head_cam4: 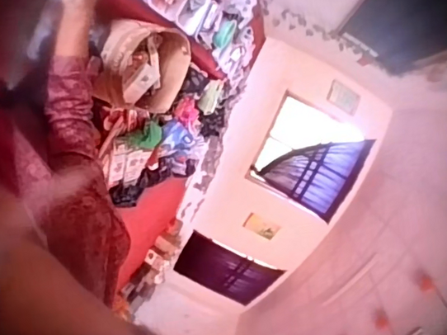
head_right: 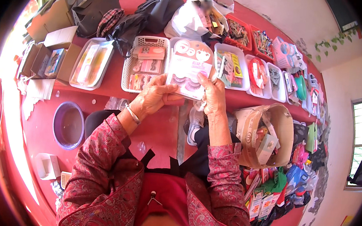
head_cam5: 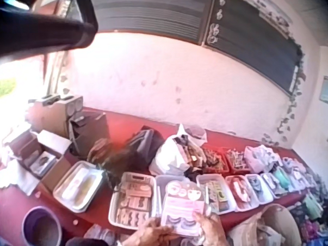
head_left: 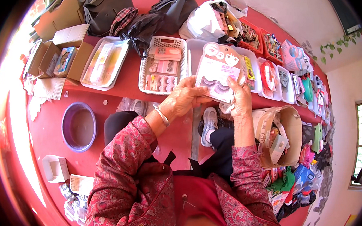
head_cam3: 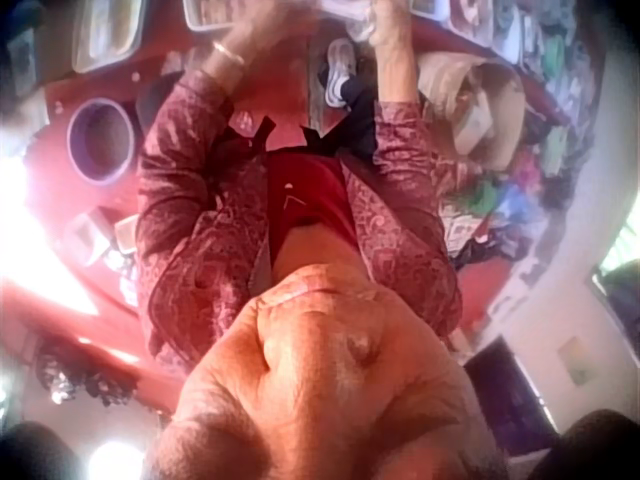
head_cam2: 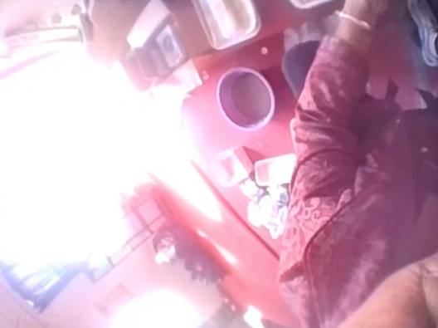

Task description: The person sits on the floor and organizes small packaged items, such as cosmetic pads and wipes, into white plastic baskets. They pick up items from a pile, wipe them with a cloth, and place them into the baskets.

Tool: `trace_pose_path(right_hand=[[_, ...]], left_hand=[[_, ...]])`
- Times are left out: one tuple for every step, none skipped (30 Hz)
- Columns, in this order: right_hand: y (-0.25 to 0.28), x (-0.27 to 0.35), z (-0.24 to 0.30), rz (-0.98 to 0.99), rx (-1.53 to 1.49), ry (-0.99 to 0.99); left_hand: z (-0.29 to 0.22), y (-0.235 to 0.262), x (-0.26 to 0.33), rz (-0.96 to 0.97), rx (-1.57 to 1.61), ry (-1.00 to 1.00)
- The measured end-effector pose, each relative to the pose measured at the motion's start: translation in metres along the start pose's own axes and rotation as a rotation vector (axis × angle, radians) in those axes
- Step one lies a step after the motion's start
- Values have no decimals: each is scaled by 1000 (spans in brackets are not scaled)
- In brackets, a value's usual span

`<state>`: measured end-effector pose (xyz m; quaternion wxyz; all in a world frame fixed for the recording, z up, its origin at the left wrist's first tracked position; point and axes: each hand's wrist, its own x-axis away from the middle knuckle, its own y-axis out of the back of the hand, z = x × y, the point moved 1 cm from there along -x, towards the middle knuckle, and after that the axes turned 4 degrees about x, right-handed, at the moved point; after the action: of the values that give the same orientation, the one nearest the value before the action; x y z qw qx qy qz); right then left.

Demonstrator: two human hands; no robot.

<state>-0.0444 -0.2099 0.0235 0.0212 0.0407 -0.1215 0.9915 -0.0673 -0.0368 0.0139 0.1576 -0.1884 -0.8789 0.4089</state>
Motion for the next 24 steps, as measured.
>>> trace_pose_path(right_hand=[[0, 0, -1, -1, -1, 5], [0, 0, -1, -1, -1, 10], [-2, 0, -1, -7, -1, 9], [-2, 0, -1, -6, 2, 11], [-3, 0, -1, -4, 6, 12], [-2, 0, 0, 5, 14, 17], [-3, 1, 0, 14, 14, 17], [-3, 1, 1, 23, 14, 16], [-5, 3, 4, 33, 6, 9], [-7, 4, 6, 42, -3, 2], [-8, 5, 6, 31, 11, 33], [-9, 6, 6, 20, 26, 65], [-12, 8, 8, 4, 34, 99], [-15, 10, 9, -11, 42, 134], [-24, 14, 15, -29, 41, 171], [-23, 15, 16, -23, 63, 178], [-22, 17, 16, -17, 85, 185], [-21, 18, 17, -12, 107, 194], [-22, 19, 19, -10, 122, 198], [-21, 20, 20, -11, 137, 197], [-22, 20, 21, -11, 151, 197], [-21, 20, 22, -14, 165, 192], [-21, 20, 23, -17, 178, 186], [-23, 20, 25, -34, 176, 217]], left_hand=[[0, 0, 0, -8, -1, -4], [1, 0, 0, -15, -2, -7], [1, 0, 0, -22, -5, -12], [1, 1, 0, -27, -6, -13], [2, 1, 0, -32, -7, -15], [2, 2, -1, -36, -8, -18], [2, 2, -1, -35, -7, -19], [2, 2, -1, -34, -7, -21], [2, 3, -1, -34, -7, -22], [2, 3, -2, -24, -8, -24], [1, 3, -2, -14, -9, -26], [1, 4, -2, -3, -10, -28], [1, 4, -2, -9, -25, -21], [0, 3, -1, -16, -39, -14], [-1, 3, 0, -24, -54, -7], [-3, 1, 1, -14, -48, -10], [-5, -3, 3, -4, -43, -12], [-7, -5, 5, 7, -38, -15], [-8, -6, 6, 8, -29, -22], [-8, -7, 6, 10, -21, -29], [-8, -8, 7, 13, -13, -37], [-7, -6, 5, 31, -27, -52], [-4, -2, 2, 49, -41, -66], [-2, 1, -2, 71, -57, -82]])
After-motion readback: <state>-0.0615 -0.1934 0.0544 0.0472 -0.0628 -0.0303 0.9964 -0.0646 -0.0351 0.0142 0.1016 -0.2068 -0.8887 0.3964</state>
